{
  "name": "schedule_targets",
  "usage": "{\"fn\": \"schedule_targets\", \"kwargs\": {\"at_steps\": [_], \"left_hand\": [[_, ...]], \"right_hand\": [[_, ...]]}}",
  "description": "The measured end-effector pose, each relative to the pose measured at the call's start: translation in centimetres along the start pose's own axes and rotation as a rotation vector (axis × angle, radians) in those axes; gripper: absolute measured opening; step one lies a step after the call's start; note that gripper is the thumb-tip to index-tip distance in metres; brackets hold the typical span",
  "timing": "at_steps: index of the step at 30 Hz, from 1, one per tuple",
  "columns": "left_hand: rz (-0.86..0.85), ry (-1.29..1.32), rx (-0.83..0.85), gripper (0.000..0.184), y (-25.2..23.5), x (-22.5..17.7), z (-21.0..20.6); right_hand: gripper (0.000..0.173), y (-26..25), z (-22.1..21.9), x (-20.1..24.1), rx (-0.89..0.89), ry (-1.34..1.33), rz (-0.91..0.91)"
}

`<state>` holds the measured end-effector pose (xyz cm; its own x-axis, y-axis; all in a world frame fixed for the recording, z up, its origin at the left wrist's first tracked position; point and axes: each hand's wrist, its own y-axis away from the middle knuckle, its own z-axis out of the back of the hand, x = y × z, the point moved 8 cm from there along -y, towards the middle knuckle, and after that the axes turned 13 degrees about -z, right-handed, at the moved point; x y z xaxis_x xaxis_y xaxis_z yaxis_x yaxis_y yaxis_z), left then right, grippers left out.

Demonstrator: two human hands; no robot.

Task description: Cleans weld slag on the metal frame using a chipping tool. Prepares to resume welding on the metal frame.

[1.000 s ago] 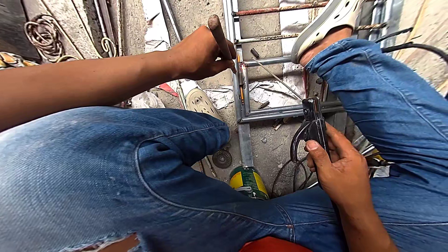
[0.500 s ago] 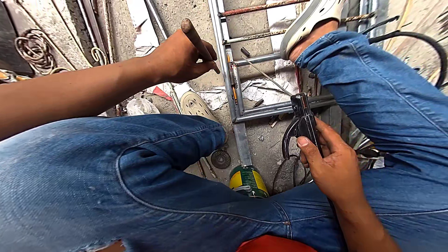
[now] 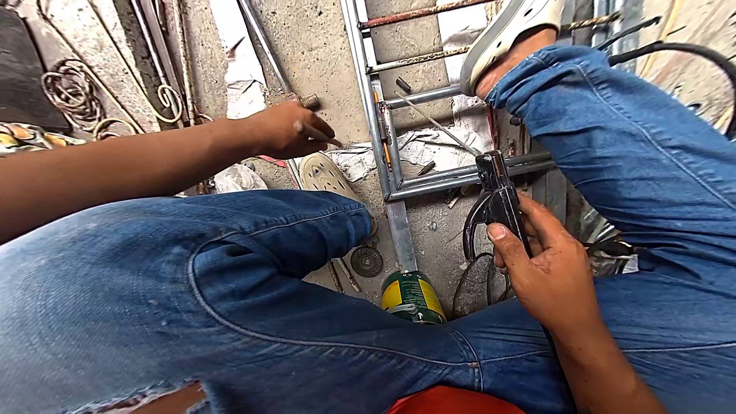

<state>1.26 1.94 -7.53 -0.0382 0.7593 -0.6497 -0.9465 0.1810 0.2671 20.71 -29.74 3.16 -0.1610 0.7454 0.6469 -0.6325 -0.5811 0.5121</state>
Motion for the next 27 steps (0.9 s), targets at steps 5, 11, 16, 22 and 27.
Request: {"fn": "schedule_targets", "kwargs": {"at_steps": [5,11,16,22,27], "left_hand": [[0.063,0.030,0.013,0.022,1.0,0.3,0.0],[0.140,0.013,0.032,0.021,1.0,1.1,0.2],[0.143,0.014,0.032,0.022,0.9,1.0,0.5],[0.161,0.019,0.043,0.022,1.1,1.0,0.6],[0.171,0.023,0.049,0.021,1.0,1.0,0.7]], "right_hand": [[0.059,0.0,0.0,0.0,-0.002,-0.008,0.010],[0.059,0.1,-0.1,-0.1,0.001,0.014,0.002],[0.060,0.1,-0.2,-0.3,0.004,0.014,-0.002],[0.060,0.1,-0.3,-0.2,0.003,0.027,0.001],[0.060,0.1,-0.3,-0.2,0.002,0.023,0.002]]}}
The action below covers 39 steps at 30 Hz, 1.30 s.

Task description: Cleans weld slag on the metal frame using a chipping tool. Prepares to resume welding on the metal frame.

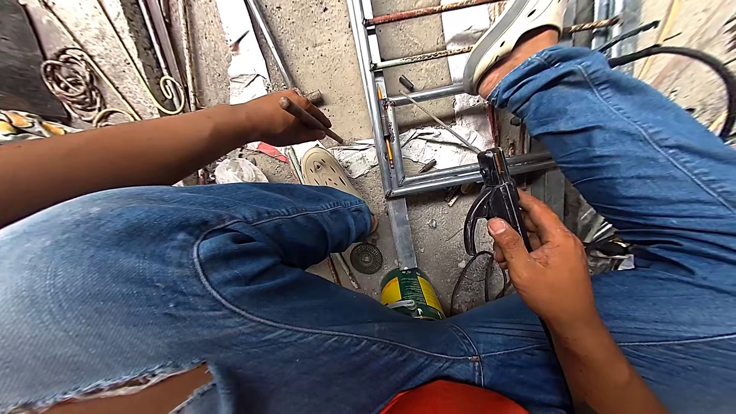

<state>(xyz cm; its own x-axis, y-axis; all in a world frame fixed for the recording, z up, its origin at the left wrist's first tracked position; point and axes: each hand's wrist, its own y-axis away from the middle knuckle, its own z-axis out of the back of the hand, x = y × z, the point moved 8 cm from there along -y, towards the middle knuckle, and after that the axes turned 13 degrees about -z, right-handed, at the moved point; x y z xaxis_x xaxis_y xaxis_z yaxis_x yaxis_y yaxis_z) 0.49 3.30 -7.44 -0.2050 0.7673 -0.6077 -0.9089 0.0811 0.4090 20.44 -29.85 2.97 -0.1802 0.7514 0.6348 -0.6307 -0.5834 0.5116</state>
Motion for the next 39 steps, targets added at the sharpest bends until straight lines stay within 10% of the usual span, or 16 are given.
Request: {"fn": "schedule_targets", "kwargs": {"at_steps": [39], "left_hand": [[0.021,0.029,0.007,0.021,0.05,0.19,0.22]], "right_hand": [[0.060,-0.09,-0.17,-0.16,0.004,0.003,0.003]]}}
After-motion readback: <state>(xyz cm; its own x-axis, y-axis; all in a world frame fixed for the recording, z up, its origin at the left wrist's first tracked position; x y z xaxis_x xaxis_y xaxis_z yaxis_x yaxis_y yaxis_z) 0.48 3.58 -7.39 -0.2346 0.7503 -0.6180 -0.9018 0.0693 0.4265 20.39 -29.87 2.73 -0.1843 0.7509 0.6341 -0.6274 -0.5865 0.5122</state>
